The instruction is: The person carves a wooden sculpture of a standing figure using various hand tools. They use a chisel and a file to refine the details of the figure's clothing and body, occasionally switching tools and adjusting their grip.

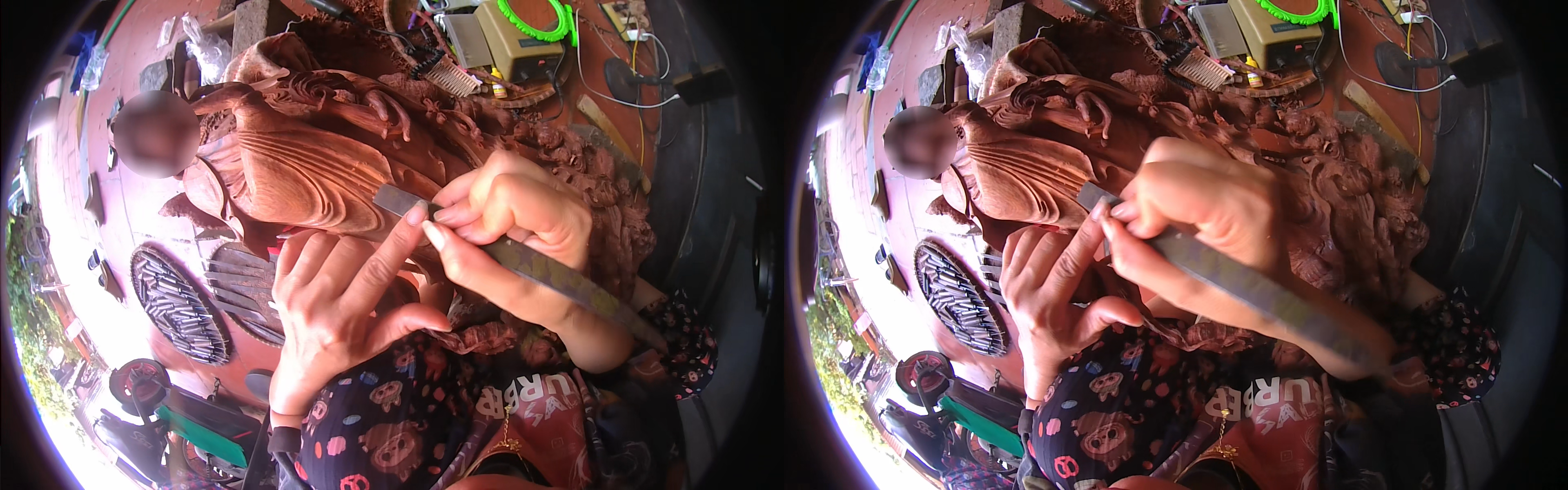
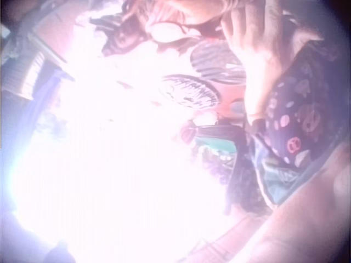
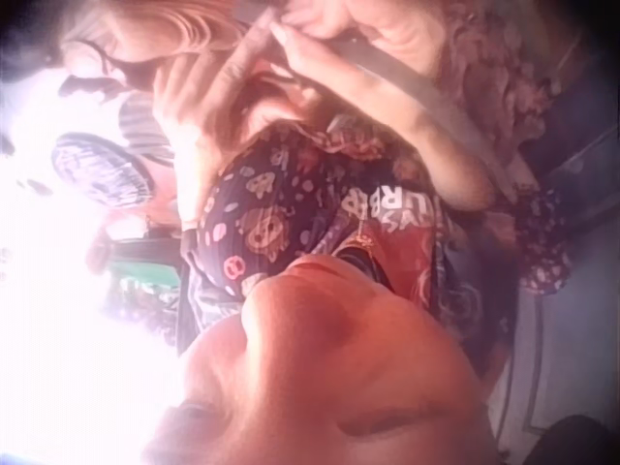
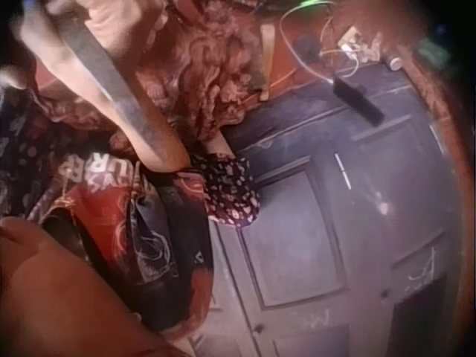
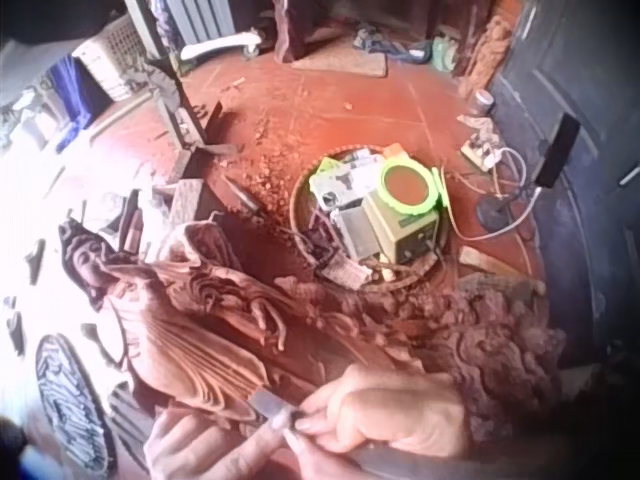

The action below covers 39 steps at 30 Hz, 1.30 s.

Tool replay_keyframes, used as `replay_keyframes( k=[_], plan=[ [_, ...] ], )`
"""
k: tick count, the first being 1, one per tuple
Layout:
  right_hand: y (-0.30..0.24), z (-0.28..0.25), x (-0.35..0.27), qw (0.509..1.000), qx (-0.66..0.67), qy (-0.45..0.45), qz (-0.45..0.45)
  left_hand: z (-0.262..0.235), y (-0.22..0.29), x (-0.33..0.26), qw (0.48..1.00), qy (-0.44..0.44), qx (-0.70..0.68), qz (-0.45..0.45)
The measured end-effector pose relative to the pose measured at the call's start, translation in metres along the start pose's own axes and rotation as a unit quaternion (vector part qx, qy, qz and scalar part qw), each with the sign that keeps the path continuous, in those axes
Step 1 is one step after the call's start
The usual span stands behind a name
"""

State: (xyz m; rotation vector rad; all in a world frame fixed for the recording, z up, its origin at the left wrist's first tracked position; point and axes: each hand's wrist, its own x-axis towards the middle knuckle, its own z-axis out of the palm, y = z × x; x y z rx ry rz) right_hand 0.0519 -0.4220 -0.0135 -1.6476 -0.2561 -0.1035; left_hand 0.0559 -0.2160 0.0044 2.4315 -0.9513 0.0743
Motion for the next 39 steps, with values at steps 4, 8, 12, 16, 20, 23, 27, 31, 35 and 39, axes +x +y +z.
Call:
replay_keyframes(
  k=[4, 8, 12, 16, 20, 23, 27, 31, 35, 39],
  plan=[
    [-0.004, 0.006, 0.015, 0.997, -0.050, -0.026, -0.049, -0.004, -0.007, -0.007, 0.998, 0.014, -0.038, -0.042],
    [-0.010, 0.002, 0.003, 0.995, -0.087, -0.028, -0.046, -0.002, 0.000, -0.007, 1.000, -0.005, 0.014, -0.001],
    [-0.011, 0.009, 0.015, 0.988, -0.118, -0.038, -0.087, 0.000, -0.007, -0.009, 0.998, 0.025, -0.046, -0.027],
    [-0.013, 0.004, 0.006, 0.988, -0.121, -0.057, -0.076, -0.002, -0.004, -0.011, 1.000, -0.004, -0.016, -0.017],
    [-0.012, 0.009, 0.016, 0.984, -0.136, -0.062, -0.098, 0.001, -0.005, -0.014, 0.998, 0.010, -0.049, -0.041],
    [-0.026, -0.010, 0.012, 0.980, -0.152, -0.085, -0.097, -0.008, 0.003, -0.007, 0.999, -0.029, -0.016, -0.024],
    [-0.033, -0.038, 0.023, 0.984, -0.026, -0.113, -0.136, -0.008, 0.001, -0.021, 0.997, 0.055, -0.050, -0.013],
    [-0.070, -0.050, 0.058, 0.984, 0.027, -0.078, 0.157, -0.009, 0.004, -0.024, 0.996, 0.065, 0.039, -0.043],
    [-0.047, -0.057, 0.094, 0.955, 0.072, -0.253, 0.137, -0.002, 0.014, -0.008, 0.998, -0.015, 0.001, -0.058],
    [-0.031, -0.050, 0.124, 0.917, 0.030, -0.394, 0.050, 0.006, 0.045, -0.008, 0.972, 0.027, -0.196, 0.127]
  ],
)
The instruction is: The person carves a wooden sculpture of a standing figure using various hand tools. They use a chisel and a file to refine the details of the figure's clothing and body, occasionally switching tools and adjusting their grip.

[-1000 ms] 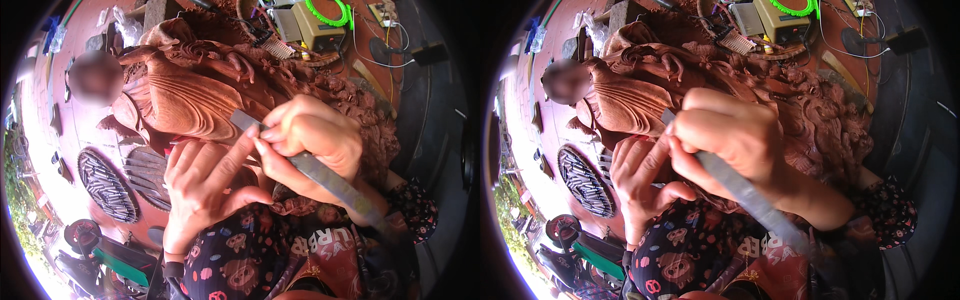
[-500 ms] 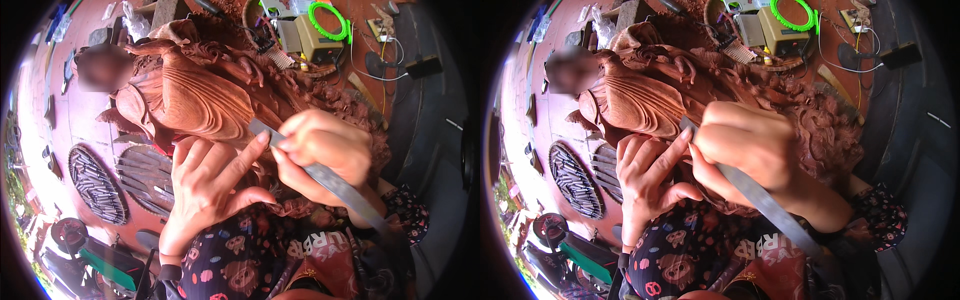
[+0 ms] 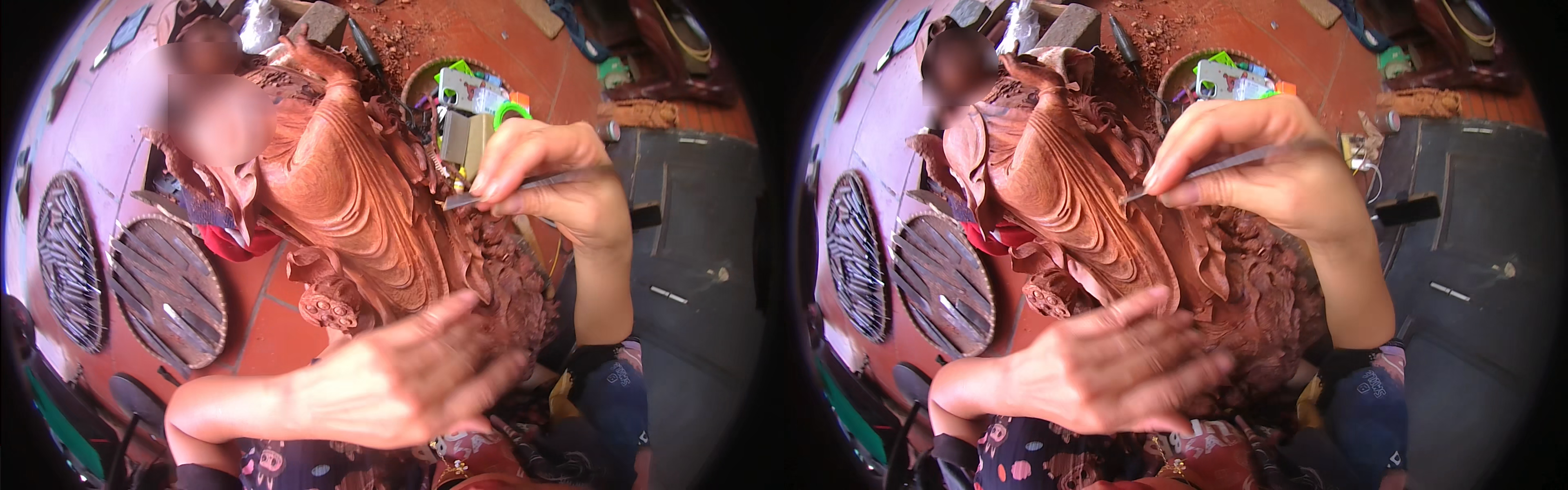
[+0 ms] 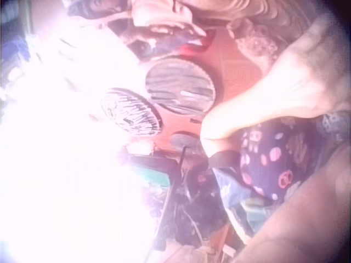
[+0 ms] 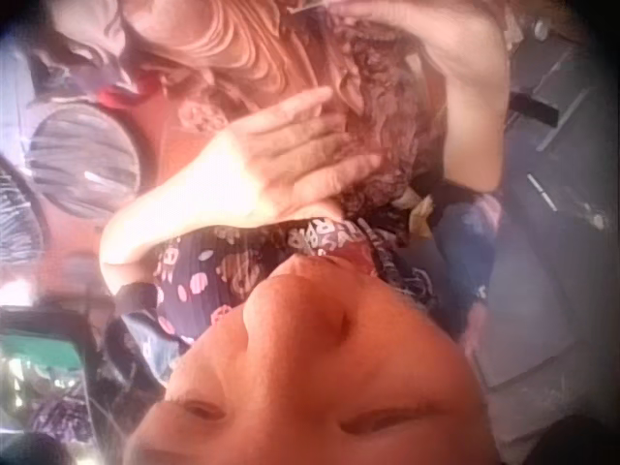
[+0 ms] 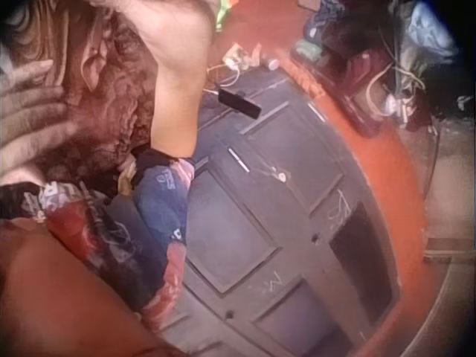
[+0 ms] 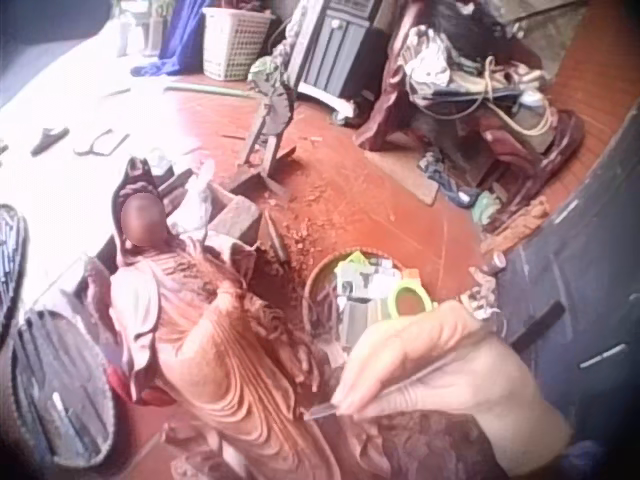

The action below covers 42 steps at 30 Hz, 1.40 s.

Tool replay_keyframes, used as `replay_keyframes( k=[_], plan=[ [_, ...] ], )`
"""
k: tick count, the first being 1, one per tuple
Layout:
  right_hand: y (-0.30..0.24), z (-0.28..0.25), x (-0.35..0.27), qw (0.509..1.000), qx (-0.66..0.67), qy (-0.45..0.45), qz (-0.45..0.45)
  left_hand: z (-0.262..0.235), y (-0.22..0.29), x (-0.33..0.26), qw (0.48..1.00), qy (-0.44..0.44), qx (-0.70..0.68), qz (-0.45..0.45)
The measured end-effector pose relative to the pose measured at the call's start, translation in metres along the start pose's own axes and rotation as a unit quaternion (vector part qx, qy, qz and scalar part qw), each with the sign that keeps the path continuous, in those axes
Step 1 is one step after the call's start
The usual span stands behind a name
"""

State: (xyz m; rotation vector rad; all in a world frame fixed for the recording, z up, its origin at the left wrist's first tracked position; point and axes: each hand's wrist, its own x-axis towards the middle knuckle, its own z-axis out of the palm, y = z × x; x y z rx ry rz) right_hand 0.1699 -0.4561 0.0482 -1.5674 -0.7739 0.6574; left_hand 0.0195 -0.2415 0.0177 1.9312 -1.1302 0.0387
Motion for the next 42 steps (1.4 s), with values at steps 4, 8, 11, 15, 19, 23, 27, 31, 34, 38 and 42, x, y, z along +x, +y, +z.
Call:
replay_keyframes(
  k=[4, 8, 11, 15, 19, 23, 27, 31, 34, 38, 42],
  plan=[
    [0.017, 0.012, 0.019, 0.996, -0.079, -0.019, -0.021, 0.029, 0.000, 0.023, 0.991, 0.108, 0.069, 0.049],
    [0.018, 0.027, 0.027, 0.979, -0.200, -0.018, -0.031, 0.059, 0.006, 0.041, 0.980, 0.180, 0.057, -0.060],
    [0.024, 0.029, 0.028, 0.971, -0.239, 0.012, -0.028, 0.061, 0.003, 0.050, 0.971, 0.214, 0.049, -0.096],
    [0.029, 0.030, 0.031, 0.957, -0.284, 0.011, -0.052, 0.061, -0.003, 0.048, 0.962, 0.230, 0.046, -0.138],
    [0.018, 0.029, 0.027, 0.953, -0.302, -0.017, 0.014, 0.063, -0.002, 0.048, 0.960, 0.236, 0.017, -0.148],
    [0.021, 0.030, 0.027, 0.955, -0.295, -0.012, 0.005, 0.061, -0.001, 0.049, 0.961, 0.230, 0.009, -0.155],
    [0.026, 0.030, 0.032, 0.957, -0.290, -0.010, -0.006, 0.057, -0.011, 0.047, 0.960, 0.237, 0.014, -0.147],
    [0.026, 0.029, 0.030, 0.957, -0.289, -0.010, -0.003, 0.057, -0.008, 0.046, 0.963, 0.232, -0.009, -0.140],
    [0.027, 0.030, 0.031, 0.958, -0.286, -0.006, -0.008, 0.059, -0.015, 0.047, 0.960, 0.244, 0.005, -0.134],
    [0.030, 0.029, 0.028, 0.959, -0.283, -0.003, -0.008, 0.060, -0.010, 0.045, 0.964, 0.229, 0.006, -0.137],
    [0.031, 0.030, 0.028, 0.961, -0.278, 0.002, -0.009, 0.059, -0.015, 0.046, 0.964, 0.231, 0.008, -0.135]
  ],
)
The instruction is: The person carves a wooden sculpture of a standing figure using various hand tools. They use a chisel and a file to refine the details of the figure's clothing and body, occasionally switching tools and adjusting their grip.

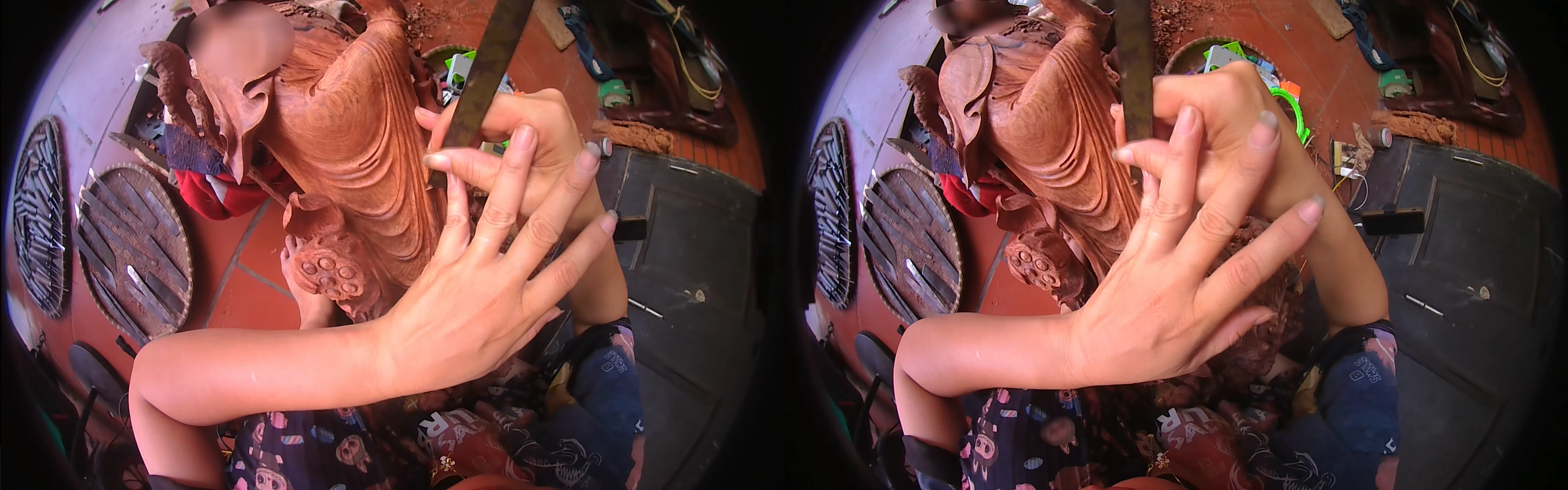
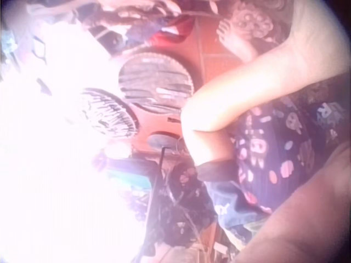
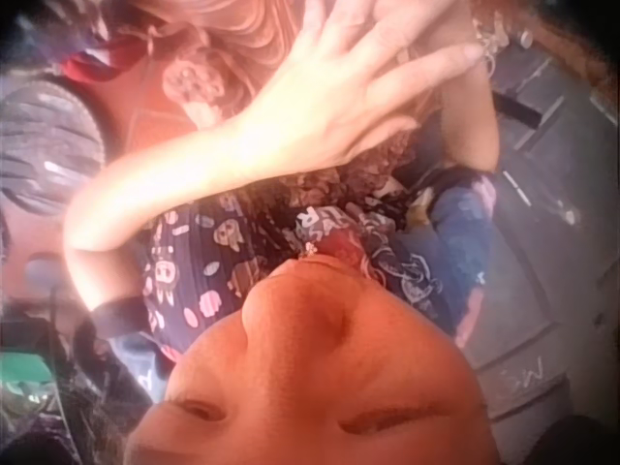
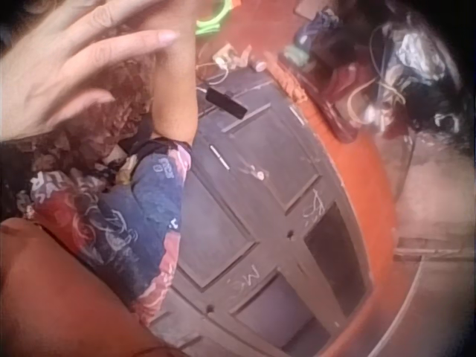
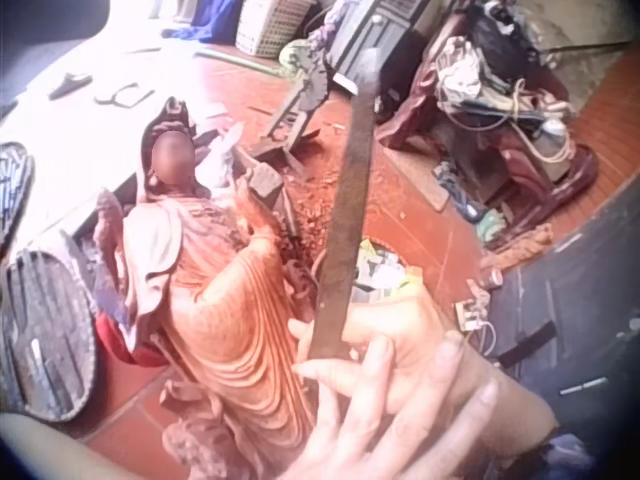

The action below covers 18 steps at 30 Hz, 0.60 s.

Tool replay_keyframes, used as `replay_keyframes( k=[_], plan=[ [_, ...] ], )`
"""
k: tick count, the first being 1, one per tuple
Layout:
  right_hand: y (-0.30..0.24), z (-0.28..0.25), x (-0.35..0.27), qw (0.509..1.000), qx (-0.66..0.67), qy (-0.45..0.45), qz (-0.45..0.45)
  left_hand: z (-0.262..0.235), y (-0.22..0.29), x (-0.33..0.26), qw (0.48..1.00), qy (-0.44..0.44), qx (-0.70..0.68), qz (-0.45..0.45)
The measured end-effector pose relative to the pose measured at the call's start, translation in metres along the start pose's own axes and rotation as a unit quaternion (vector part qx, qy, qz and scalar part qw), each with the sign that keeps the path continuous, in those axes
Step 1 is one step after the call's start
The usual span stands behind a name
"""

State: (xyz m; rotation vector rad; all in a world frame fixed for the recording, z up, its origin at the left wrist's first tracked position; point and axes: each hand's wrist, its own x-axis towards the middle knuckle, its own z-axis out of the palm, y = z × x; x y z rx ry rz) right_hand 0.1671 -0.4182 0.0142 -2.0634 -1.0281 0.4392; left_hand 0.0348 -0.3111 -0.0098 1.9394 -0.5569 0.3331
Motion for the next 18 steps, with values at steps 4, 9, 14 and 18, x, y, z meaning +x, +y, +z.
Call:
replay_keyframes(
  k=[4, 9, 14, 18],
  plan=[
    [0.002, 0.001, -0.001, 1.000, 0.003, 0.005, -0.003, -0.006, 0.003, 0.003, 1.000, -0.006, -0.009, -0.010],
    [0.001, 0.001, 0.000, 1.000, 0.007, 0.007, -0.001, -0.004, -0.004, 0.003, 1.000, 0.004, 0.005, 0.000],
    [0.005, 0.003, -0.005, 1.000, 0.020, 0.014, -0.002, 0.000, 0.003, -0.006, 1.000, -0.009, -0.010, -0.001],
    [0.007, 0.010, -0.001, 0.999, 0.024, 0.029, -0.004, -0.009, -0.002, 0.005, 1.000, -0.004, -0.005, -0.009]
  ],
)
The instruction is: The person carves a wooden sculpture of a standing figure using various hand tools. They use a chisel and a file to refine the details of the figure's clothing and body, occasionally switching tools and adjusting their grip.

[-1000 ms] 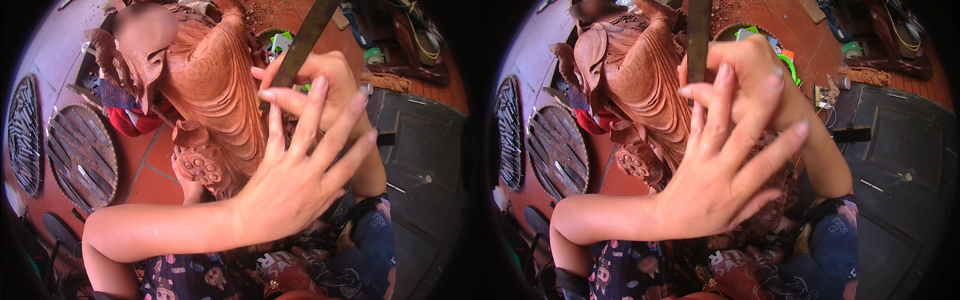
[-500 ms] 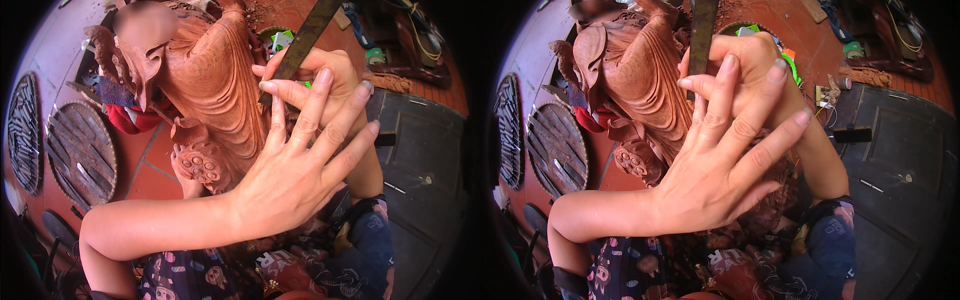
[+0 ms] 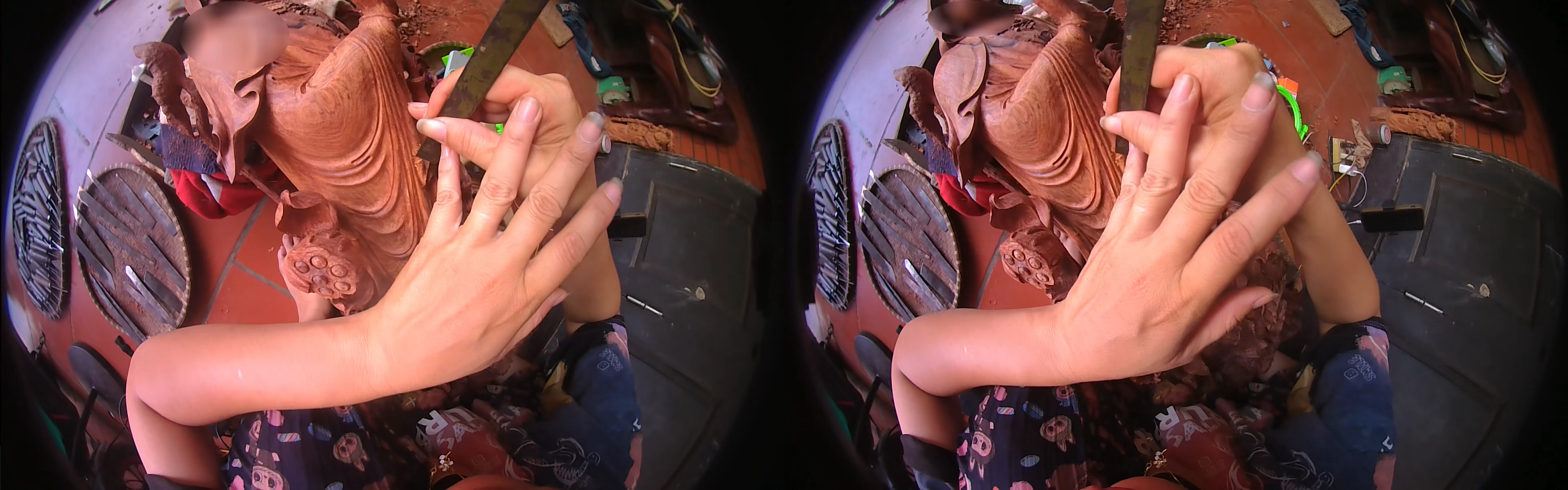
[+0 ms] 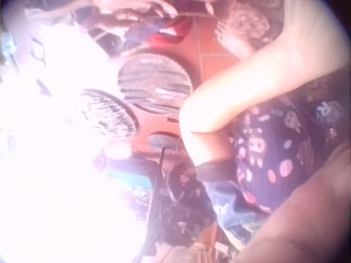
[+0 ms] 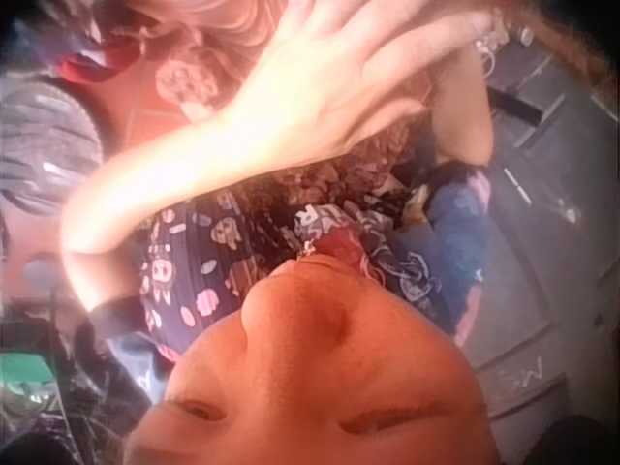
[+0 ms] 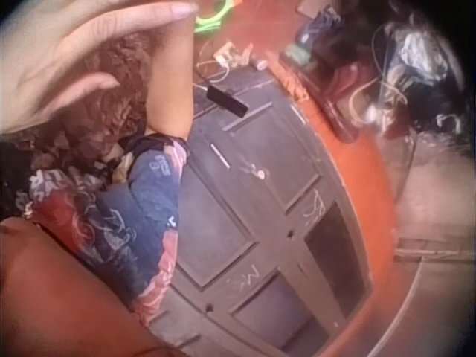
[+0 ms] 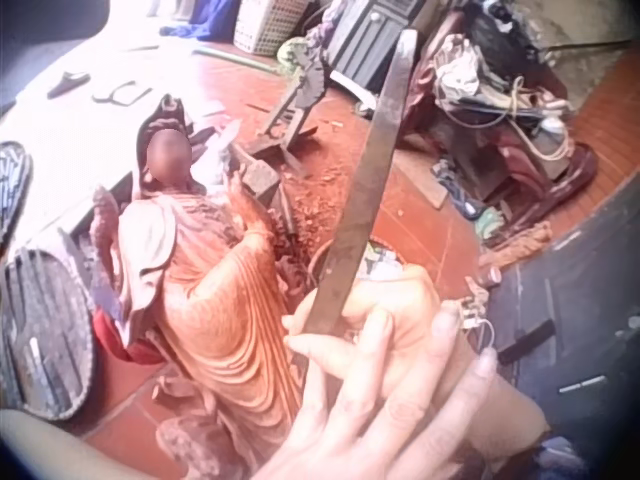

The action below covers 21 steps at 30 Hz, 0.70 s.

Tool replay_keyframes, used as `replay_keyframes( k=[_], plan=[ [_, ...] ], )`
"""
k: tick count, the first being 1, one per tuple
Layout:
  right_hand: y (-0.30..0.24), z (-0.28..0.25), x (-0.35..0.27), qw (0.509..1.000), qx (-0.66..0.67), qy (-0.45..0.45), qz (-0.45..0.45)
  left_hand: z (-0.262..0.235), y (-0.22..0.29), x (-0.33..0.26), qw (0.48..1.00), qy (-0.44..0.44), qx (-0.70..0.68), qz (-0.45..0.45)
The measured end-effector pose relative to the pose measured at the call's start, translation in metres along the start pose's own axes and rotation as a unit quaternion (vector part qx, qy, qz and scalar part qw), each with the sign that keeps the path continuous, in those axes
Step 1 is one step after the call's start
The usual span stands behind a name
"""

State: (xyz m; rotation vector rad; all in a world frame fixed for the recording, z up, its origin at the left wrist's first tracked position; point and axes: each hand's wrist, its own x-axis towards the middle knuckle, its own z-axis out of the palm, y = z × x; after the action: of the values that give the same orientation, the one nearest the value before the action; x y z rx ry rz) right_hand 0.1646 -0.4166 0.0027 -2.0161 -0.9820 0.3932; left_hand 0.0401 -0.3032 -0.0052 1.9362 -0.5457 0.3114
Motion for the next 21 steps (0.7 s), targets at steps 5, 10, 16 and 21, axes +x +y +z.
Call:
replay_keyframes(
  k=[5, 10, 16, 21],
  plan=[
    [-0.005, -0.008, -0.009, 1.000, 0.003, 0.012, 0.016, 0.004, 0.006, 0.001, 1.000, -0.011, -0.015, 0.011],
    [0.008, 0.004, -0.003, 0.999, 0.035, 0.024, 0.008, 0.004, 0.003, -0.002, 1.000, -0.013, -0.011, 0.008],
    [0.011, 0.008, 0.000, 0.998, 0.045, 0.035, 0.003, 0.040, -0.024, 0.003, 0.978, 0.093, 0.174, 0.073],
    [0.012, 0.003, -0.002, 0.998, 0.044, 0.043, 0.009, 0.048, -0.021, 0.005, 0.972, 0.118, 0.187, 0.075]
  ],
)
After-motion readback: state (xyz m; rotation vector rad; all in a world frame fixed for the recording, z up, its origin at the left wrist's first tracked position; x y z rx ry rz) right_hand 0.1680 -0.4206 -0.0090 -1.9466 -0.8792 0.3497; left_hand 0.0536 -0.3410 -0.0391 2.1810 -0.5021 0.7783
